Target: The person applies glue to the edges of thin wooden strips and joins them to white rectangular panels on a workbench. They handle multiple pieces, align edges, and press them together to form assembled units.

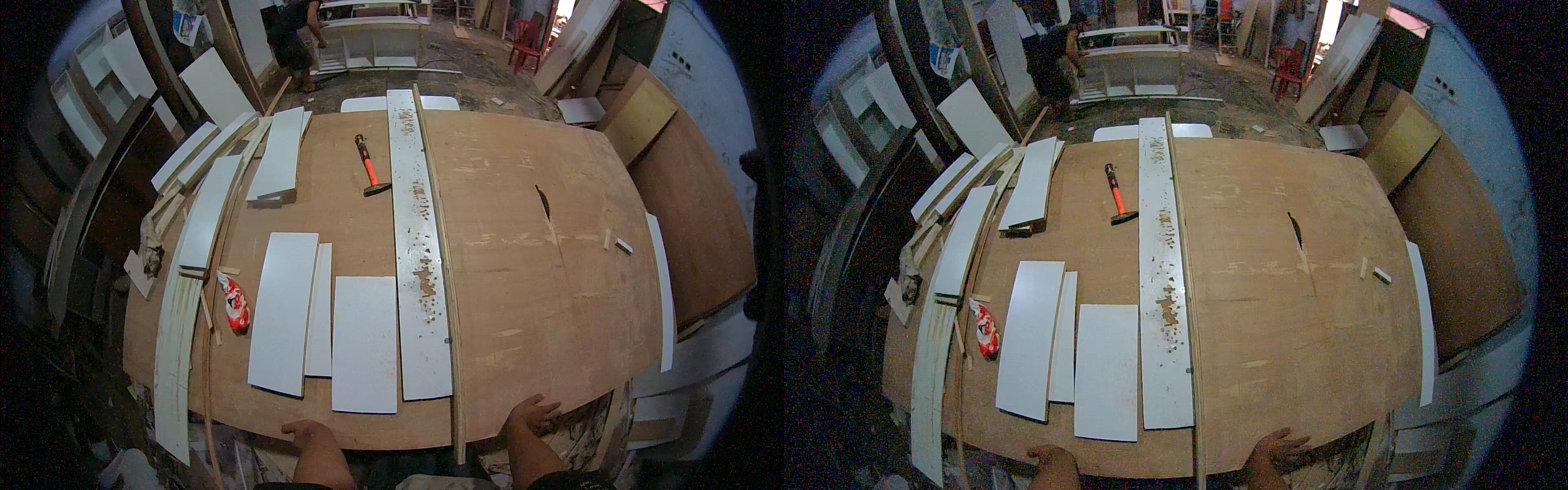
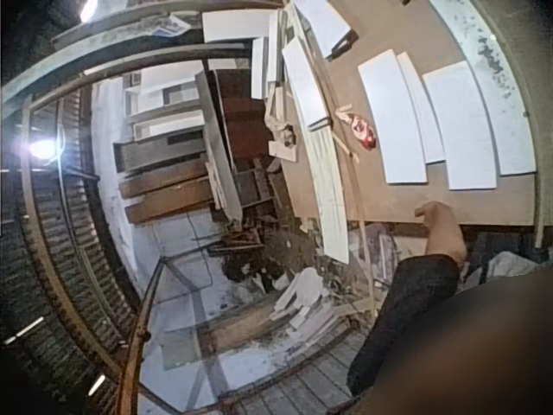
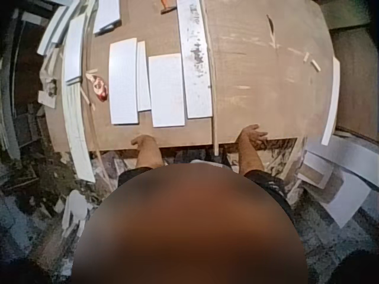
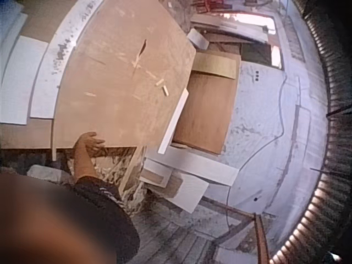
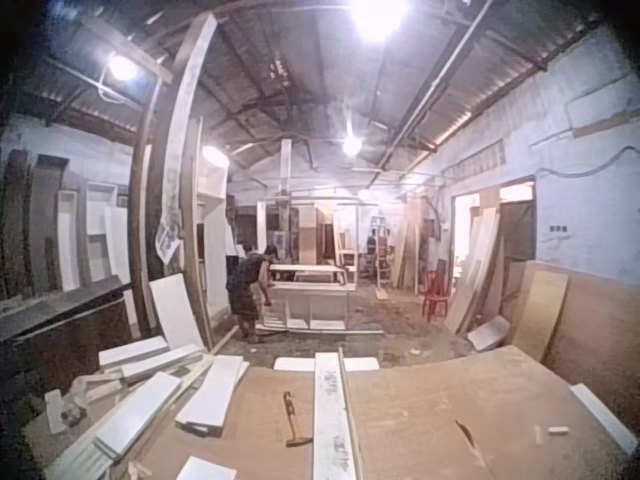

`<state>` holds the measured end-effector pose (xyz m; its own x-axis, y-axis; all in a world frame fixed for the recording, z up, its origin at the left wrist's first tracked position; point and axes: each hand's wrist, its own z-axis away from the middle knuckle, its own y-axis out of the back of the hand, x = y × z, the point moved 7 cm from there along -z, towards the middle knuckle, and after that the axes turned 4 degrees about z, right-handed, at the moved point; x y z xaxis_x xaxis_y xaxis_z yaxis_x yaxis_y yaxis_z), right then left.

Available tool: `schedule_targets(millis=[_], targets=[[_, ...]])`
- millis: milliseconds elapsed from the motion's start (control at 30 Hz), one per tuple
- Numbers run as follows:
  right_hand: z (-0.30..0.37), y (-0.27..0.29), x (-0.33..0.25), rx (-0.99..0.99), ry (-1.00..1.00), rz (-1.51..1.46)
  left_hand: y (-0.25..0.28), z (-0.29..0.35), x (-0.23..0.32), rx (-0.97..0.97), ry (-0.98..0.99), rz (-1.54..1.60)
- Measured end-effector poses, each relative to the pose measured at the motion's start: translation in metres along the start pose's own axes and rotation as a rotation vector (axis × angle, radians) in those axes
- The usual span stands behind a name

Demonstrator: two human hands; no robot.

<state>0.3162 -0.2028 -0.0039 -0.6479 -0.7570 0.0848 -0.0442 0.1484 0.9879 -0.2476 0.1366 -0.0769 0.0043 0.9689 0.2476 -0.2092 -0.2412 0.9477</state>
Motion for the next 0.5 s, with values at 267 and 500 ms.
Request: schedule_targets(millis=[267, 500], targets=[[0.001, -0.005, 0.003, 0.074, 0.021, -0.275, 0.036, 0.031, 0.004, -0.042, 0.188, 0.197], [0.004, 0.021, -0.005, -0.051, 0.044, -0.063, 0.051, 0.045, 0.013, -0.085, 0.227, 0.206]])
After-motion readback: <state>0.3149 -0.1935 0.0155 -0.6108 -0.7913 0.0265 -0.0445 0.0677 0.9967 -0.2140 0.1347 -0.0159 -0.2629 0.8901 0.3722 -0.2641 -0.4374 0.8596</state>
